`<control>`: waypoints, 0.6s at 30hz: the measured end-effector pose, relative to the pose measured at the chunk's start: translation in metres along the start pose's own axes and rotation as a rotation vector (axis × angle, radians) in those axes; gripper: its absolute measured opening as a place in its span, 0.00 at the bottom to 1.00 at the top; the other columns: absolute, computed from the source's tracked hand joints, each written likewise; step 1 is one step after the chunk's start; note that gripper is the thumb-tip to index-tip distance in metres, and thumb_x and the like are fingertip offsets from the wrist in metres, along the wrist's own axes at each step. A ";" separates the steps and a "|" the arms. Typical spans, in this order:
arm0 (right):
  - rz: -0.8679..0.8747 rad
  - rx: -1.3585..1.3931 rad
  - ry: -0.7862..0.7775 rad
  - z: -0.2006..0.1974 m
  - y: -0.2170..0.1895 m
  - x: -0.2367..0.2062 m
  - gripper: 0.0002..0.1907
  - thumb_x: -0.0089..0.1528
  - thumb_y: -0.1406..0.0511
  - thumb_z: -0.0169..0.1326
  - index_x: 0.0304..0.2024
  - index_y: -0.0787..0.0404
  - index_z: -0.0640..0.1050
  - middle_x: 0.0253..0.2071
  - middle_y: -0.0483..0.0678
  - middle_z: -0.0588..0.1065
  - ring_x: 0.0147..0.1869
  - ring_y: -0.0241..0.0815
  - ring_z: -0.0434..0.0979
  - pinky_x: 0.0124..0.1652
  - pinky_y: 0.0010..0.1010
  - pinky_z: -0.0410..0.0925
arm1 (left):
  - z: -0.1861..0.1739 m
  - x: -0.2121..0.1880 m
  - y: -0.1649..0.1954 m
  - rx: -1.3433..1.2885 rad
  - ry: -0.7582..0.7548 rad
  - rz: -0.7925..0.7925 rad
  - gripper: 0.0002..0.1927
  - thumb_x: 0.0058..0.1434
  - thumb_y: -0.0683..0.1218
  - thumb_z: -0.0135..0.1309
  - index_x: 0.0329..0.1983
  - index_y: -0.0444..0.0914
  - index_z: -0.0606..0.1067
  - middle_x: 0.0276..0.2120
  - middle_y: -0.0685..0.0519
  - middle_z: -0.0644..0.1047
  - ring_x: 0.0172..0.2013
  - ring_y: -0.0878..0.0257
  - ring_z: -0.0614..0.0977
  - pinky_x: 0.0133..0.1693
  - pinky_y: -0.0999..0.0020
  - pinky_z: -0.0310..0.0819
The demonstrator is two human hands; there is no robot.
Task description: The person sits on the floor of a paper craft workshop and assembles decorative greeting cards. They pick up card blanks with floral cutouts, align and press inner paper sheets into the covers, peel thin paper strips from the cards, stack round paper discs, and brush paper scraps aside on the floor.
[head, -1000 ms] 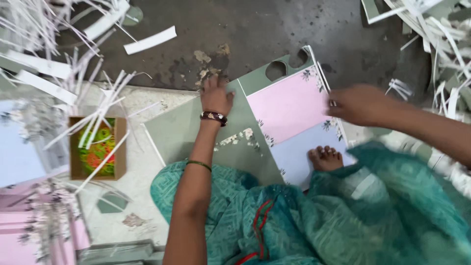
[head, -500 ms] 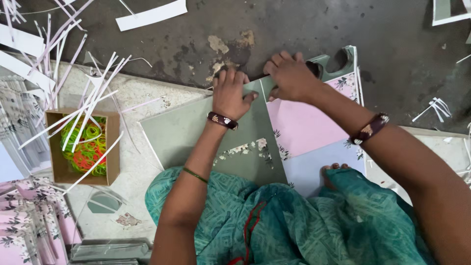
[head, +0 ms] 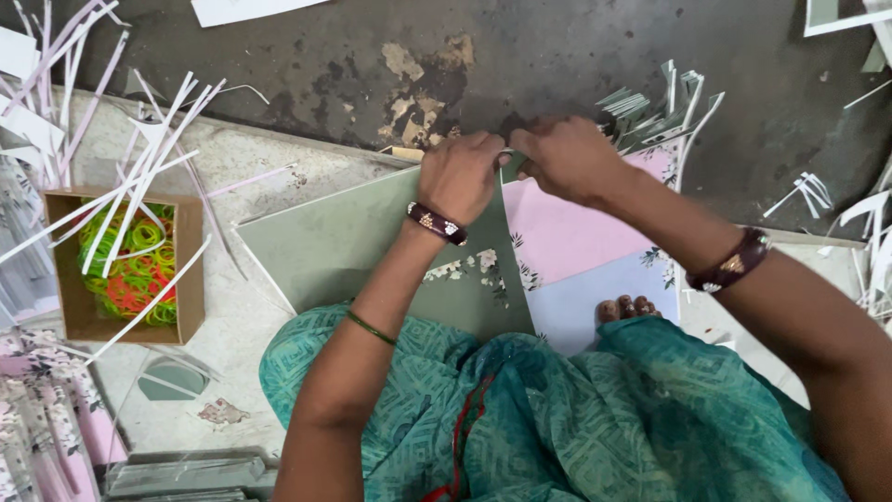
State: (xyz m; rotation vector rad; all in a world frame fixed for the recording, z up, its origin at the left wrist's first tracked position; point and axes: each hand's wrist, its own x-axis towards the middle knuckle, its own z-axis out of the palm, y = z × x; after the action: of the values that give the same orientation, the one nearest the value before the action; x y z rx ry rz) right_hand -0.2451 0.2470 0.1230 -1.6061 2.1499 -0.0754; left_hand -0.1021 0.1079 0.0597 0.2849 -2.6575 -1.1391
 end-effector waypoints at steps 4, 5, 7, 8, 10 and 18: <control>0.004 -0.133 0.156 0.025 -0.002 -0.013 0.10 0.57 0.64 0.60 0.37 0.61 0.74 0.33 0.52 0.77 0.42 0.55 0.78 0.41 0.46 0.69 | 0.004 0.002 0.005 0.058 -0.002 -0.063 0.07 0.63 0.47 0.56 0.33 0.39 0.76 0.32 0.49 0.79 0.34 0.45 0.81 0.36 0.48 0.73; 0.016 -0.168 0.189 0.032 -0.002 -0.015 0.08 0.58 0.66 0.59 0.37 0.61 0.74 0.32 0.51 0.76 0.42 0.53 0.78 0.41 0.44 0.68 | 0.005 0.002 0.005 0.055 -0.004 -0.075 0.07 0.63 0.47 0.55 0.33 0.40 0.76 0.32 0.49 0.80 0.34 0.45 0.81 0.35 0.48 0.73; 0.023 -0.196 0.274 0.047 -0.003 -0.019 0.08 0.58 0.69 0.58 0.38 0.60 0.74 0.33 0.50 0.76 0.42 0.51 0.77 0.42 0.42 0.68 | 0.006 0.003 0.005 0.045 -0.004 -0.102 0.07 0.63 0.48 0.55 0.34 0.40 0.76 0.33 0.49 0.80 0.35 0.46 0.82 0.35 0.48 0.73; 0.025 -0.211 0.314 0.051 -0.004 -0.020 0.08 0.58 0.70 0.58 0.39 0.60 0.75 0.33 0.49 0.76 0.42 0.50 0.77 0.43 0.42 0.67 | 0.007 0.003 0.005 0.053 0.005 -0.096 0.07 0.63 0.48 0.55 0.34 0.40 0.76 0.32 0.48 0.80 0.34 0.45 0.82 0.34 0.48 0.73; 0.068 -0.186 0.303 0.051 -0.003 -0.017 0.07 0.59 0.69 0.59 0.39 0.60 0.75 0.33 0.50 0.76 0.43 0.51 0.78 0.43 0.43 0.68 | 0.009 0.004 0.004 0.071 0.017 -0.085 0.07 0.63 0.48 0.55 0.35 0.39 0.75 0.31 0.47 0.80 0.33 0.45 0.82 0.33 0.48 0.73; 0.142 0.158 -0.554 -0.024 0.016 0.049 0.23 0.48 0.52 0.69 0.39 0.58 0.83 0.30 0.53 0.80 0.36 0.58 0.82 0.39 0.50 0.72 | -0.006 0.000 -0.005 -0.041 0.018 -0.040 0.01 0.65 0.42 0.53 0.38 0.41 0.73 0.24 0.47 0.77 0.30 0.46 0.81 0.31 0.46 0.69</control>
State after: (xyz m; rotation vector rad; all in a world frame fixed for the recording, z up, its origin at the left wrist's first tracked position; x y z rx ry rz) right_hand -0.2798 0.2019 0.1240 -1.2032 1.7659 0.2147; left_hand -0.0996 0.1005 0.0602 0.3414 -2.6205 -1.1960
